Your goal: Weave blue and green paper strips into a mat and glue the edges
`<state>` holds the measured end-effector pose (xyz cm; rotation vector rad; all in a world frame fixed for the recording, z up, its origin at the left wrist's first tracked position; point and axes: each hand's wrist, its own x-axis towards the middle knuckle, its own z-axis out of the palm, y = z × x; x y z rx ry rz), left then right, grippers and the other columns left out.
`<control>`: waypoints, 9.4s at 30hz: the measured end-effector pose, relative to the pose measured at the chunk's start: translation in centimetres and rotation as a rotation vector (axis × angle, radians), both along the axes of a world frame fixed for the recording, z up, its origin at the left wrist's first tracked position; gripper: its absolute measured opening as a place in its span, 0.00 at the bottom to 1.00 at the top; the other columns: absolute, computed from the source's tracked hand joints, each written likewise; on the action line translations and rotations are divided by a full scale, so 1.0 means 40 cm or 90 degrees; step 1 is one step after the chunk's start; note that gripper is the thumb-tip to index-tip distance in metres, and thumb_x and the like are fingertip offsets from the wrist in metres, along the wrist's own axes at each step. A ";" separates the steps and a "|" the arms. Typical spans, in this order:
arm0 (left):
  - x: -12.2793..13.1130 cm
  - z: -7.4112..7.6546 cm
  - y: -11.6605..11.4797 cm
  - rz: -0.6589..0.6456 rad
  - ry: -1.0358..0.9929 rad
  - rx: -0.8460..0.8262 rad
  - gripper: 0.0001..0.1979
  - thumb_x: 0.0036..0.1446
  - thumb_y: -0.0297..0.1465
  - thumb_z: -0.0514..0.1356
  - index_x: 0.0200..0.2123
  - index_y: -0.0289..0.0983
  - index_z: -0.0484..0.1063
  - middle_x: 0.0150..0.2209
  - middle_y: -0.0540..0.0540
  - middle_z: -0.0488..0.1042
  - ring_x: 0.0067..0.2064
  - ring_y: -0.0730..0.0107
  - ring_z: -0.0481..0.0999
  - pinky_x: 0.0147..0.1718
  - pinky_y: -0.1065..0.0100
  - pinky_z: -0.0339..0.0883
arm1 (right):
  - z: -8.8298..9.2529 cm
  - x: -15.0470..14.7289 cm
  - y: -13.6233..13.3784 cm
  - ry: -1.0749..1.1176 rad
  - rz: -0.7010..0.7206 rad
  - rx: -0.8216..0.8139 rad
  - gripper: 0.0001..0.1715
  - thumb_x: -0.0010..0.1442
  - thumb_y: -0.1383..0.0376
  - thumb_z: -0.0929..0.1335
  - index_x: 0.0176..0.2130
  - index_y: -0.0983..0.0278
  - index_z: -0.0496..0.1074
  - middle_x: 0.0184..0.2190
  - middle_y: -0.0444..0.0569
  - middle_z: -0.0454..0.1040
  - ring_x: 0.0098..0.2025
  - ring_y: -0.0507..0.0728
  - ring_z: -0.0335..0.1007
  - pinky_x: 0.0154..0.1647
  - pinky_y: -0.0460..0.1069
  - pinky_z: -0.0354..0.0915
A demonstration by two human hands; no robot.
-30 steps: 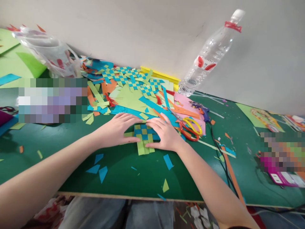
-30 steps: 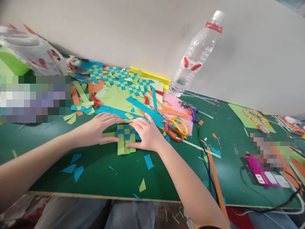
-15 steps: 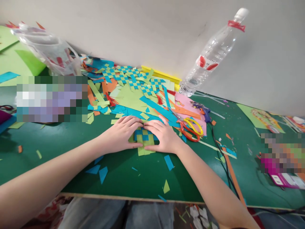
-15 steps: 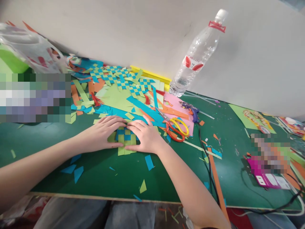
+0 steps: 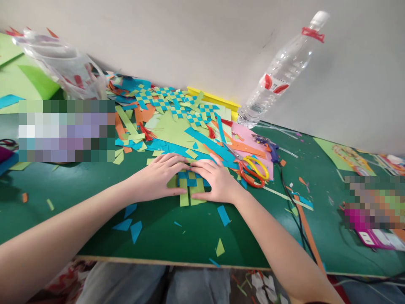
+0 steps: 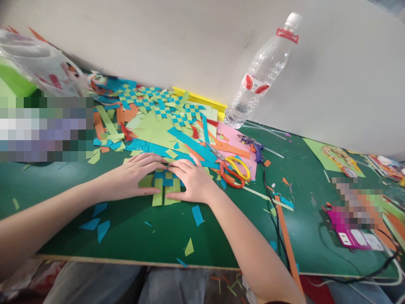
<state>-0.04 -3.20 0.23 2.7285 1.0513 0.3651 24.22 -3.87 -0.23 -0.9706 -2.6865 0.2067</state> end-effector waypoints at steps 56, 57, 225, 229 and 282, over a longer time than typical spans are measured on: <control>-0.017 -0.006 0.028 -0.007 -0.041 0.018 0.27 0.54 0.54 0.60 0.50 0.42 0.71 0.51 0.43 0.74 0.53 0.54 0.71 0.57 0.52 0.56 | -0.001 -0.005 -0.001 0.020 -0.008 0.006 0.46 0.55 0.37 0.65 0.61 0.62 0.61 0.58 0.54 0.68 0.63 0.63 0.58 0.71 0.66 0.35; -0.017 -0.006 0.028 -0.008 -0.039 0.024 0.27 0.54 0.54 0.60 0.50 0.42 0.72 0.50 0.43 0.75 0.53 0.54 0.71 0.57 0.52 0.56 | -0.001 -0.005 -0.002 0.020 -0.009 0.007 0.46 0.55 0.37 0.65 0.61 0.63 0.62 0.58 0.54 0.68 0.63 0.63 0.59 0.71 0.66 0.35; -0.009 0.020 0.019 0.006 -0.135 -0.037 0.15 0.66 0.42 0.51 0.49 0.41 0.69 0.45 0.46 0.75 0.47 0.64 0.74 0.50 0.61 0.60 | 0.026 0.004 -0.015 0.547 -0.083 -0.359 0.25 0.68 0.49 0.57 0.55 0.59 0.66 0.35 0.47 0.79 0.39 0.55 0.77 0.48 0.56 0.69; -0.007 0.027 0.017 0.029 -0.174 -0.081 0.15 0.66 0.42 0.51 0.50 0.41 0.69 0.41 0.48 0.76 0.41 0.67 0.75 0.50 0.62 0.63 | 0.028 -0.001 -0.020 0.512 -0.014 -0.408 0.26 0.68 0.48 0.59 0.58 0.58 0.63 0.43 0.49 0.79 0.45 0.57 0.75 0.56 0.59 0.66; -0.017 0.050 0.023 0.128 -0.326 -0.277 0.18 0.61 0.45 0.55 0.34 0.36 0.73 0.30 0.48 0.75 0.31 0.72 0.72 0.30 0.72 0.67 | 0.005 0.004 0.006 0.055 0.064 0.118 0.18 0.64 0.51 0.65 0.44 0.59 0.76 0.51 0.48 0.76 0.55 0.59 0.68 0.69 0.65 0.40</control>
